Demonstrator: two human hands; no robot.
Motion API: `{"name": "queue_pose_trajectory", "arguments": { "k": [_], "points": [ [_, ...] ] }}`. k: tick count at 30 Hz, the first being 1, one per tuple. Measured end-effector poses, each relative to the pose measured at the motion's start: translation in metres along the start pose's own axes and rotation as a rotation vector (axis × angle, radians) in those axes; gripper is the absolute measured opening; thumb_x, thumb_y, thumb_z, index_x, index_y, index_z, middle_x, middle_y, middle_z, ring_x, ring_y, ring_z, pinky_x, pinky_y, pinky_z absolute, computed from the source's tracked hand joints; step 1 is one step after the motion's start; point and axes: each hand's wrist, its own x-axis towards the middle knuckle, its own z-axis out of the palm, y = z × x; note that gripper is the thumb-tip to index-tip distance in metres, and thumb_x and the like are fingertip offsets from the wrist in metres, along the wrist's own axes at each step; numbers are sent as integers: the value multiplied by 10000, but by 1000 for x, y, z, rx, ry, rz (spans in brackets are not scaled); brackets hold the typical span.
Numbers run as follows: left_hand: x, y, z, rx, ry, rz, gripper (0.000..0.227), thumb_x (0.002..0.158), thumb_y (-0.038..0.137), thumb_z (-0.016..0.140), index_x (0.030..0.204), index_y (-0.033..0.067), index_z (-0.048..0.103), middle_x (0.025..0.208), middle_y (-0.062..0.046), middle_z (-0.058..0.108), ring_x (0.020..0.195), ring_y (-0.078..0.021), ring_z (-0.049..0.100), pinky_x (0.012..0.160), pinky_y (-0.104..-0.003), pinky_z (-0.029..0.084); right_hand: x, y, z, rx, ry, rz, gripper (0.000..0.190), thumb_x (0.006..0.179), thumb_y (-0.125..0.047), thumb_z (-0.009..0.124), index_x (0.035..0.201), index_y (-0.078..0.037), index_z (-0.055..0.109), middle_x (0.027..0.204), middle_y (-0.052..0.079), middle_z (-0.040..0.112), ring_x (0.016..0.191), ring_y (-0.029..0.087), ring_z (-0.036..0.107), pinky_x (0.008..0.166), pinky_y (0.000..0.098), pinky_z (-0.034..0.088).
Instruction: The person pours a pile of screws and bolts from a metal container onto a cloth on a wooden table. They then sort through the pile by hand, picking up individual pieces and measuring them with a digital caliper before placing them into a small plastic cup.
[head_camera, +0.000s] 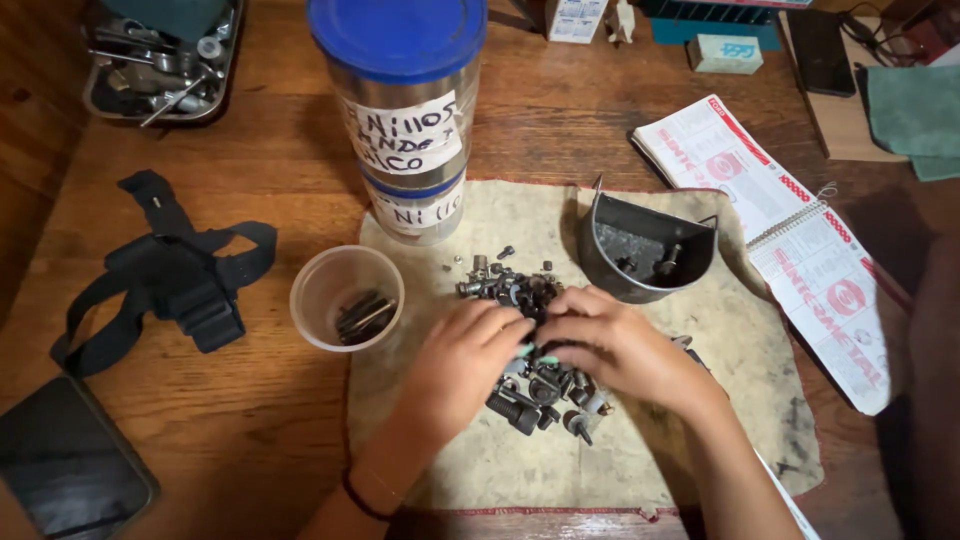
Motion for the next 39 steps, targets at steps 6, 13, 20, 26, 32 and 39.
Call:
{"name": "queue_pose_trajectory", "arguments": {
  "k": [6, 13, 20, 26, 32, 39],
  "points": [
    [-6, -4, 9, -23, -106, 23, 405, 838, 295, 666, 1216, 182, 576, 1053, 12, 604, 1062, -177, 587, 978, -360, 452, -3, 16, 3, -105, -35, 36, 142, 829, -176, 719, 951, -104, 712, 1026, 114, 587, 920, 335, 600, 794, 452, 527],
    [0, -12, -12, -64, -89, 66, 228, 950, 394, 569, 1073, 211, 628, 805, 27, 613, 803, -171, 633, 768, -330, 497, -9, 17, -7, -137, -6, 162, 145, 840, -208, 708, 939, -103, 707, 968, 98, 616, 894, 327, 637, 775, 430, 530],
    [10, 4, -28, -142, -263, 11, 308, 870, 269, 659, 1144, 136, 613, 1207, -11, 574, 1096, -238, 508, 1040, -461, 348, -3, 15, 2, -114, -22, 80, 243, 922, -161, 597, 1150, -121, 670, 1285, 142, 531, 1172, 299, 521, 1005, 413, 417],
    [10, -2, -31, -104, -202, 29, 230, 891, 369, 683, 834, 155, 622, 915, 10, 572, 913, -232, 510, 956, -450, 393, -10, 9, -8, -133, -83, 153, 197, 878, -206, 666, 1038, -93, 686, 1049, 76, 605, 974, 253, 617, 860, 384, 486],
    [6, 0, -22, -83, -199, -23, 379, 864, 336, 686, 1177, 132, 626, 1260, -23, 596, 1168, -242, 524, 1032, -464, 371, -6, 3, -3, -76, -79, 166, 257, 878, -193, 662, 1103, -73, 692, 957, 65, 637, 854, 217, 651, 796, 340, 527],
    [9, -6, -40, -87, -194, -14, 267, 875, 315, 738, 821, 101, 589, 901, -47, 550, 822, -250, 515, 757, -384, 431, -6, 2, -16, 81, -217, 160, 208, 846, -220, 701, 1014, -105, 742, 915, 22, 703, 781, 182, 703, 693, 305, 541]
  ]
}}
